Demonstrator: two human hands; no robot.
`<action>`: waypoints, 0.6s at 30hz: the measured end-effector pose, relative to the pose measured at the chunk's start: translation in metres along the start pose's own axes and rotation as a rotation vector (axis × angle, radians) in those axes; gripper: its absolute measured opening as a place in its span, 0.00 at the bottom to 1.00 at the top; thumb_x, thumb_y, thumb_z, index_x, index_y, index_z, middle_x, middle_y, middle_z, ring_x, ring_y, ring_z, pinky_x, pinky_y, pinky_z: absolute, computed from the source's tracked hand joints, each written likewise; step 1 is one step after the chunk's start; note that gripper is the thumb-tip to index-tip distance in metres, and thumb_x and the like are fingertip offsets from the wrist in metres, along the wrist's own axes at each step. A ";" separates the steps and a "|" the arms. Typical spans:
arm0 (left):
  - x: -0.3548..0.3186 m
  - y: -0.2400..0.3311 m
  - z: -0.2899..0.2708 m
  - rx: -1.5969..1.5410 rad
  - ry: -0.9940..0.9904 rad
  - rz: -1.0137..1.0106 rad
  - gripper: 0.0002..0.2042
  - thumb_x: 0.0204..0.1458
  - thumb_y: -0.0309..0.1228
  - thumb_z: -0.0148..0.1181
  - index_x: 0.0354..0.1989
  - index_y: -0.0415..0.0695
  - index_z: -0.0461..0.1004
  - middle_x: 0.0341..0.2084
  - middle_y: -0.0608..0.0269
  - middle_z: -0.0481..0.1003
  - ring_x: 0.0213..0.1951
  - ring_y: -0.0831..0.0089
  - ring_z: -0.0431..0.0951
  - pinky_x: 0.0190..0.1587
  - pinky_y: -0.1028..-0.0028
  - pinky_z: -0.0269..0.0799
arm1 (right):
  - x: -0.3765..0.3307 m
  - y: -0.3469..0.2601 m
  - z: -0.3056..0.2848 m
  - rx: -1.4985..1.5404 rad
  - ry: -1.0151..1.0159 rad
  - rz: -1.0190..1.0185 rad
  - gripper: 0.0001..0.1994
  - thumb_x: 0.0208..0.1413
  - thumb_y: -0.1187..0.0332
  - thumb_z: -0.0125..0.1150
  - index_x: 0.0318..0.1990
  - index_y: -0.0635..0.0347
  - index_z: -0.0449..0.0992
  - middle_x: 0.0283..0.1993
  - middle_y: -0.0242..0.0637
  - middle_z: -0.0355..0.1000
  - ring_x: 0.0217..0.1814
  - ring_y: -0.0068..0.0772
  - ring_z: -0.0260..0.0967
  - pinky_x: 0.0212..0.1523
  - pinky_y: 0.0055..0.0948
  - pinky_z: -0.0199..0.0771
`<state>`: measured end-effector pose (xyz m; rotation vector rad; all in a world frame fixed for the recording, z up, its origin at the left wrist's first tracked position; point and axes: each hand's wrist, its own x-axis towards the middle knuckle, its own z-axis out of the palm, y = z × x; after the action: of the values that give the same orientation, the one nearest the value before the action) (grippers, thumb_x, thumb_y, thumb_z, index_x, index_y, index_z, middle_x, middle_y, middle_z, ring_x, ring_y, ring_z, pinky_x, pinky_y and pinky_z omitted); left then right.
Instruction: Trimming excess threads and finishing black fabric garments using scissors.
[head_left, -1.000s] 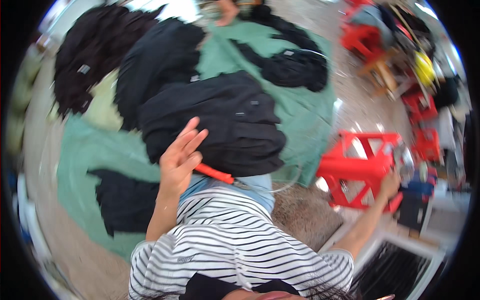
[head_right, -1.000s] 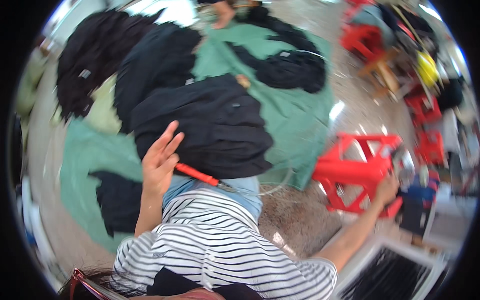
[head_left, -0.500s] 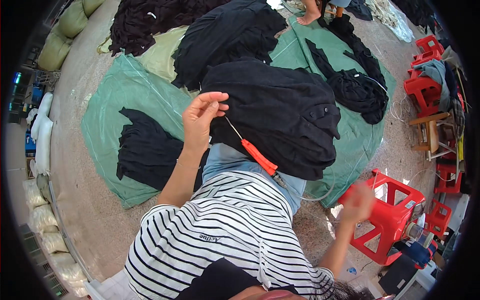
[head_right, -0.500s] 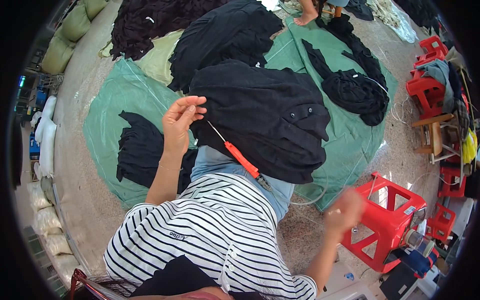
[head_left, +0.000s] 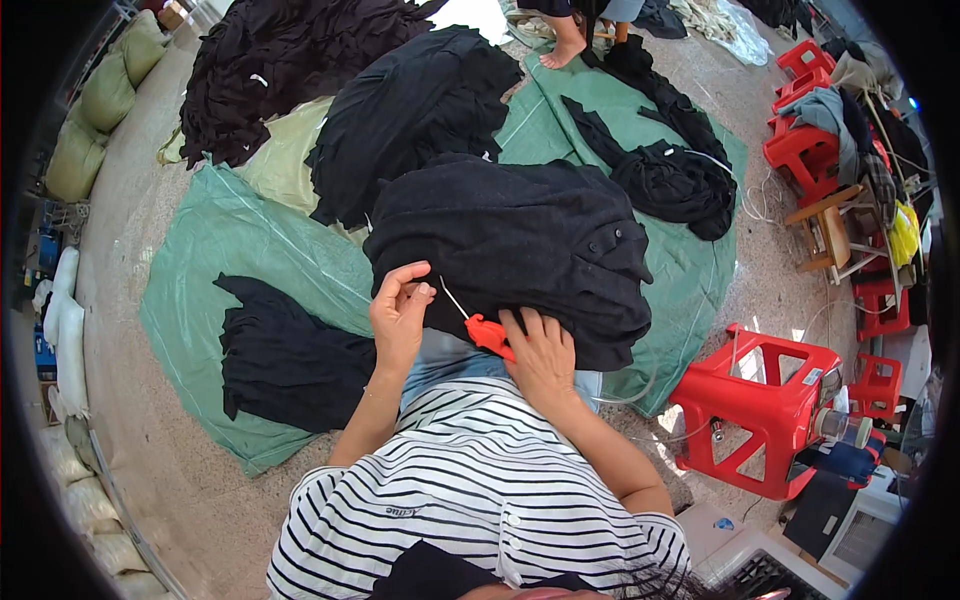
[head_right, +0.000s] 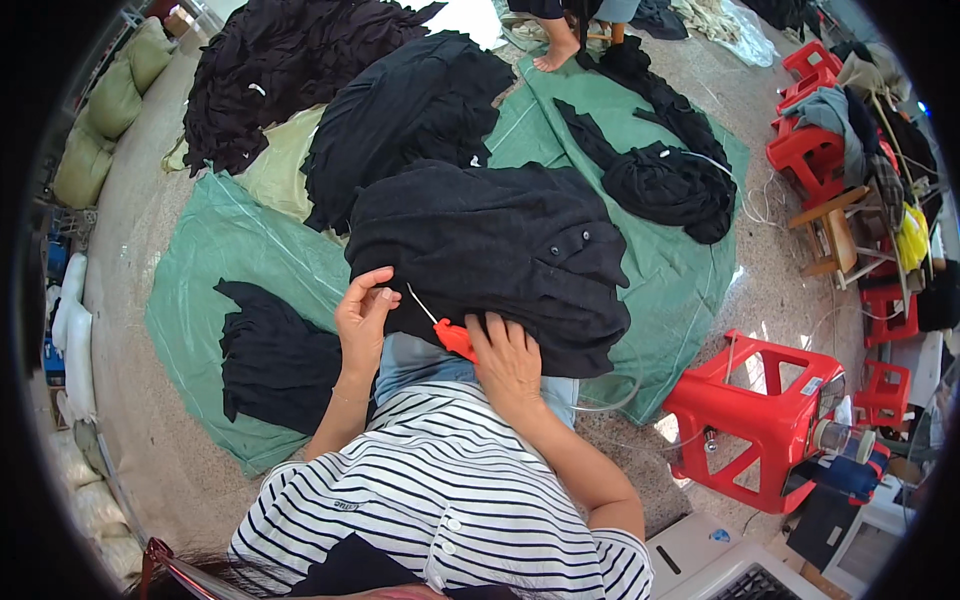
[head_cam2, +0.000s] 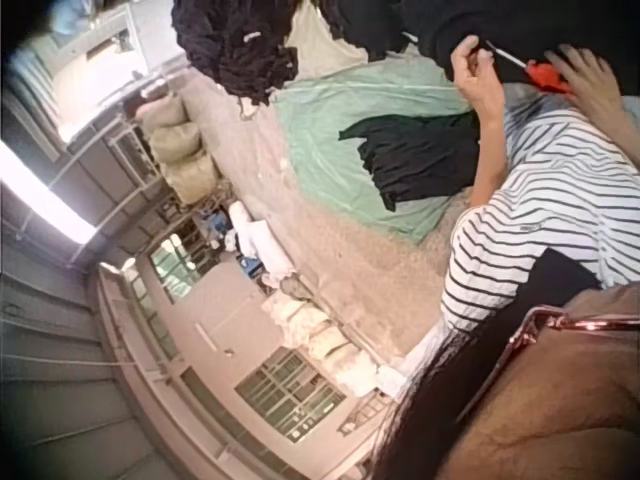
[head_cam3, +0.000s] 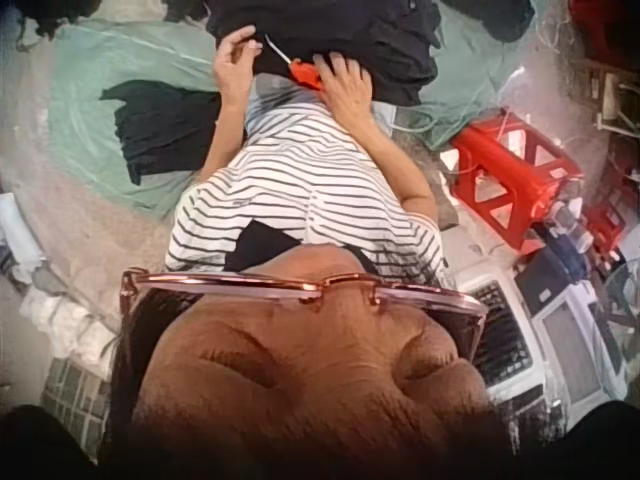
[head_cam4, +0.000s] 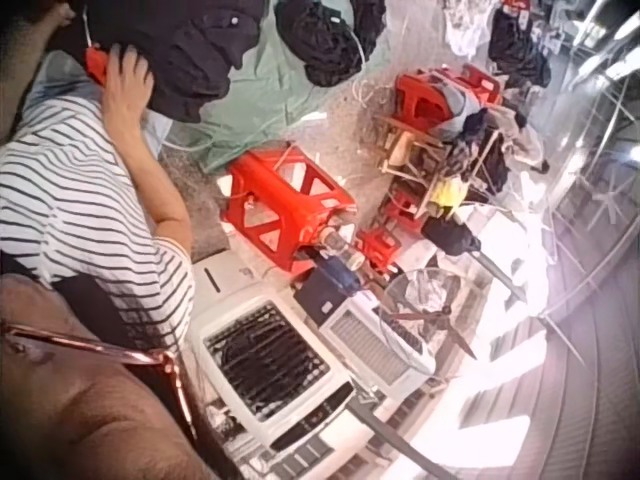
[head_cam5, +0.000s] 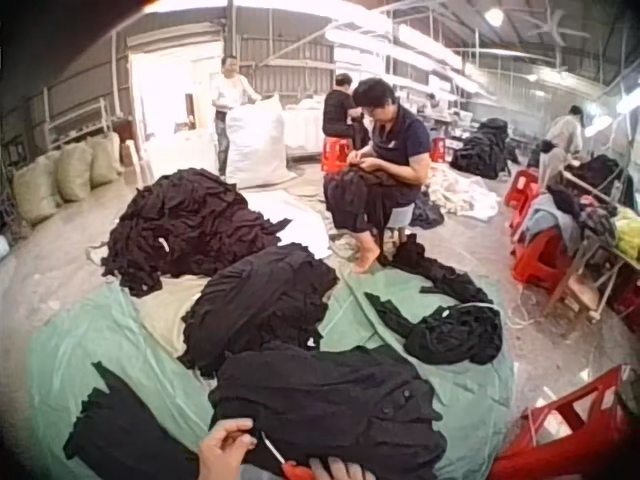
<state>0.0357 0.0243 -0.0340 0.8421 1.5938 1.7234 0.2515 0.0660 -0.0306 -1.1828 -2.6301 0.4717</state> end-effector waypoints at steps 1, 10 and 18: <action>-0.001 0.003 0.001 -0.014 0.000 -0.006 0.10 0.57 0.19 0.56 0.48 0.36 0.75 0.44 0.64 0.75 0.38 0.80 0.77 0.43 0.79 0.75 | 0.003 -0.003 0.001 -0.114 0.038 -0.058 0.38 0.36 0.66 0.73 0.61 0.50 0.67 0.58 0.36 0.63 0.57 0.40 0.61 0.53 0.40 0.63; 0.001 0.003 0.006 -0.036 0.109 0.060 0.08 0.58 0.20 0.56 0.44 0.40 0.77 0.36 0.66 0.78 0.36 0.80 0.78 0.39 0.79 0.75 | -0.025 0.007 -0.011 0.096 0.170 -0.134 0.28 0.42 0.83 0.54 0.57 0.65 0.69 0.61 0.53 0.65 0.64 0.57 0.60 0.62 0.49 0.60; 0.010 0.028 0.042 0.409 0.211 0.608 0.09 0.50 0.24 0.62 0.40 0.44 0.76 0.42 0.60 0.74 0.48 0.59 0.74 0.49 0.61 0.70 | -0.027 0.032 -0.053 0.082 0.454 -0.277 0.22 0.69 0.54 0.42 0.51 0.64 0.74 0.43 0.48 0.76 0.42 0.44 0.75 0.45 0.35 0.76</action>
<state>0.0633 0.0552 -0.0031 1.5104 2.0152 1.9623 0.3084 0.0765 0.0046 -0.7716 -2.3023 0.2233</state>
